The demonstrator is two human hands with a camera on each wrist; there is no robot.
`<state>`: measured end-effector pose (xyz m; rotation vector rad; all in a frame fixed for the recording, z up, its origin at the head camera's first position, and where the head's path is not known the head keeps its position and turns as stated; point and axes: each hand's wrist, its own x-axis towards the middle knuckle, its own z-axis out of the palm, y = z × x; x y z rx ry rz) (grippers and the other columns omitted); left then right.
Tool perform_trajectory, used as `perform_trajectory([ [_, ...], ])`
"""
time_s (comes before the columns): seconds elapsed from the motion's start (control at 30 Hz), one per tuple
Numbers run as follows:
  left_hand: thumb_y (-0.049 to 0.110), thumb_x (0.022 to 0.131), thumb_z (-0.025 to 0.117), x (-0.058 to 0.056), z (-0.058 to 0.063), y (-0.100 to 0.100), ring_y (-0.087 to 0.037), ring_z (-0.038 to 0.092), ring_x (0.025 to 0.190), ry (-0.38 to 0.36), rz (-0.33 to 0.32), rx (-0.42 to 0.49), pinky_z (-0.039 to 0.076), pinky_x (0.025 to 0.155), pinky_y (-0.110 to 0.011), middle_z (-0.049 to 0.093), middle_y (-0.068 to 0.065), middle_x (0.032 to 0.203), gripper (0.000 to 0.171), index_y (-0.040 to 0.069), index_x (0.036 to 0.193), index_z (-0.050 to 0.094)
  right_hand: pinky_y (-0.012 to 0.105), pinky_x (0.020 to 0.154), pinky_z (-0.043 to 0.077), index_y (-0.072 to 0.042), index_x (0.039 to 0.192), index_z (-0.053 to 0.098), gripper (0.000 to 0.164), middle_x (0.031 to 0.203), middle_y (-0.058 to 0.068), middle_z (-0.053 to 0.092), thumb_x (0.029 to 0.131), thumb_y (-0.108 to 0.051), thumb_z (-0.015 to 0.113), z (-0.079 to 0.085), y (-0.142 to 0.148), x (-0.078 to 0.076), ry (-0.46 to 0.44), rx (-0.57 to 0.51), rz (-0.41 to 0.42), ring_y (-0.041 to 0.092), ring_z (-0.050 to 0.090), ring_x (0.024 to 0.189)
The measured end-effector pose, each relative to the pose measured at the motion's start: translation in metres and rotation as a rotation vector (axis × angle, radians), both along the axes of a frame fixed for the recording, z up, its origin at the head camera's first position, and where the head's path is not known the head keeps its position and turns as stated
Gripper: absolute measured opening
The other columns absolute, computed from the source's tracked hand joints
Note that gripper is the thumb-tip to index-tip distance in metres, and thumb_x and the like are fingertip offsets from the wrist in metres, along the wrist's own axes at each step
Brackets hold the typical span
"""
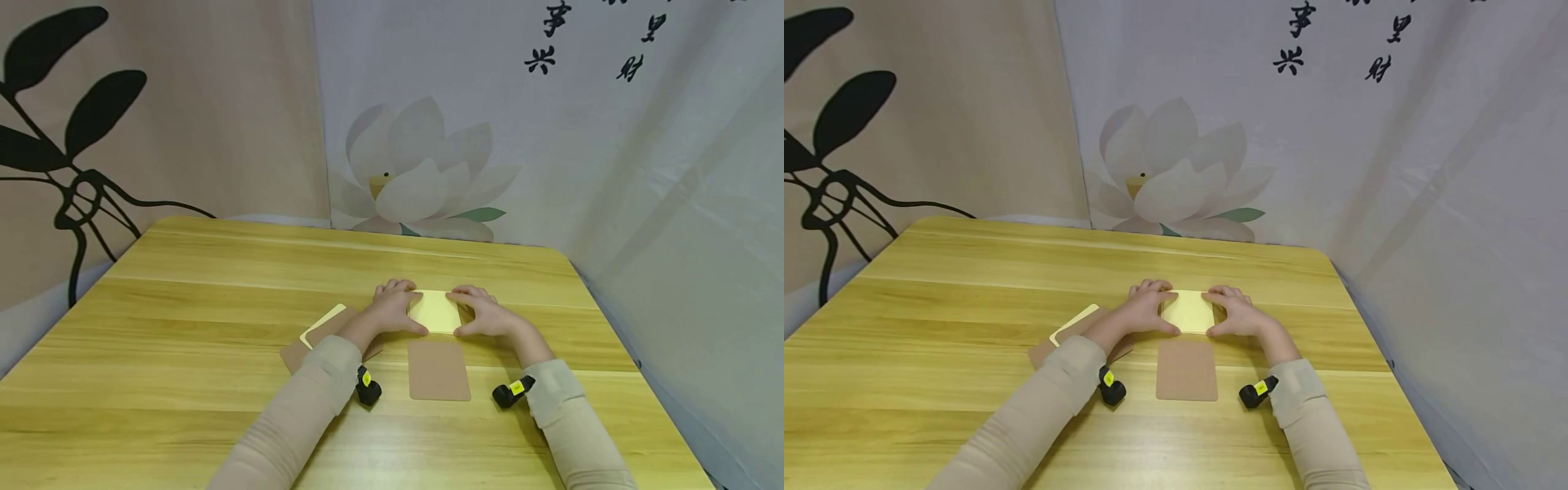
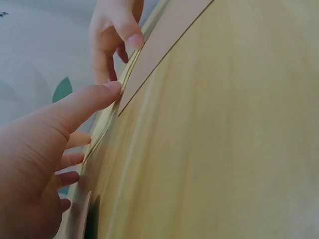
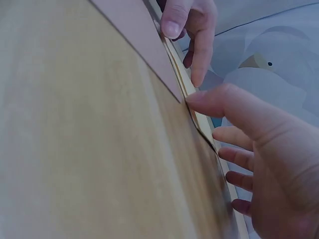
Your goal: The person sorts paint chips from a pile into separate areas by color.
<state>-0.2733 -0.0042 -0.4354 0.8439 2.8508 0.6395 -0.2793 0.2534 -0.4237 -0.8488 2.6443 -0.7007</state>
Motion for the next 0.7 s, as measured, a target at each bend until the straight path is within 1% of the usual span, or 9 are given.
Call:
perform_trajectory([
  [0.07,0.062,0.073,0.073,0.001,0.0,-0.002,-0.027,0.029,0.13,0.0,-0.004,0.001,0.024,0.098,-0.044,0.036,-0.006,0.146,0.089,0.011,0.142,0.048,0.065,0.103,0.015,-0.01,0.148,0.038,0.083,0.151,0.014,0.026,0.079,-0.037,0.077,-0.001,0.0,0.0,0.005,0.011,-0.007,0.037,0.017,0.137],
  [0.13,0.063,0.072,0.073,0.002,0.001,-0.004,-0.027,0.028,0.13,0.006,-0.006,0.015,0.024,0.097,-0.045,0.035,-0.007,0.146,0.09,0.011,0.142,0.048,0.065,0.103,0.015,-0.011,0.147,0.039,0.084,0.152,0.013,0.025,0.078,-0.037,0.078,-0.001,-0.001,0.002,0.008,-0.002,-0.024,0.037,0.016,0.138],
  [0.23,0.062,0.072,0.073,0.004,0.002,-0.009,-0.028,0.027,0.132,0.026,-0.007,0.043,0.025,0.096,-0.046,0.034,-0.008,0.148,0.09,0.012,0.142,0.048,0.066,0.102,0.015,-0.013,0.148,0.039,0.085,0.153,0.011,0.024,0.077,-0.036,0.079,0.0,-0.002,0.005,0.008,-0.041,-0.052,0.036,0.013,0.139],
  [0.33,0.059,0.072,0.075,0.009,0.004,-0.016,-0.03,0.026,0.133,0.036,-0.017,0.079,0.024,0.098,-0.049,0.033,-0.008,0.149,0.089,0.011,0.141,0.048,0.068,0.101,0.014,-0.012,0.148,0.038,0.086,0.153,0.011,0.023,0.077,-0.038,0.079,0.003,-0.004,0.011,0.033,-0.08,-0.065,0.036,0.012,0.139],
  [0.53,0.056,0.073,0.076,0.02,0.009,-0.033,-0.031,0.024,0.133,0.046,-0.051,0.114,0.02,0.1,-0.053,0.032,-0.01,0.15,0.089,0.008,0.142,0.047,0.066,0.102,0.013,-0.01,0.147,0.039,0.086,0.152,0.012,0.026,0.077,-0.043,0.078,0.009,-0.014,0.022,0.12,-0.116,-0.042,0.036,0.015,0.138],
  [0.7,0.054,0.073,0.076,0.03,0.016,-0.05,-0.031,0.025,0.133,0.057,-0.068,0.128,0.019,0.099,-0.054,0.032,-0.012,0.15,0.088,0.008,0.142,0.046,0.064,0.103,0.01,-0.009,0.146,0.041,0.085,0.151,0.015,0.028,0.076,-0.039,0.079,0.012,-0.027,0.032,0.152,-0.151,-0.001,0.036,0.018,0.137],
])
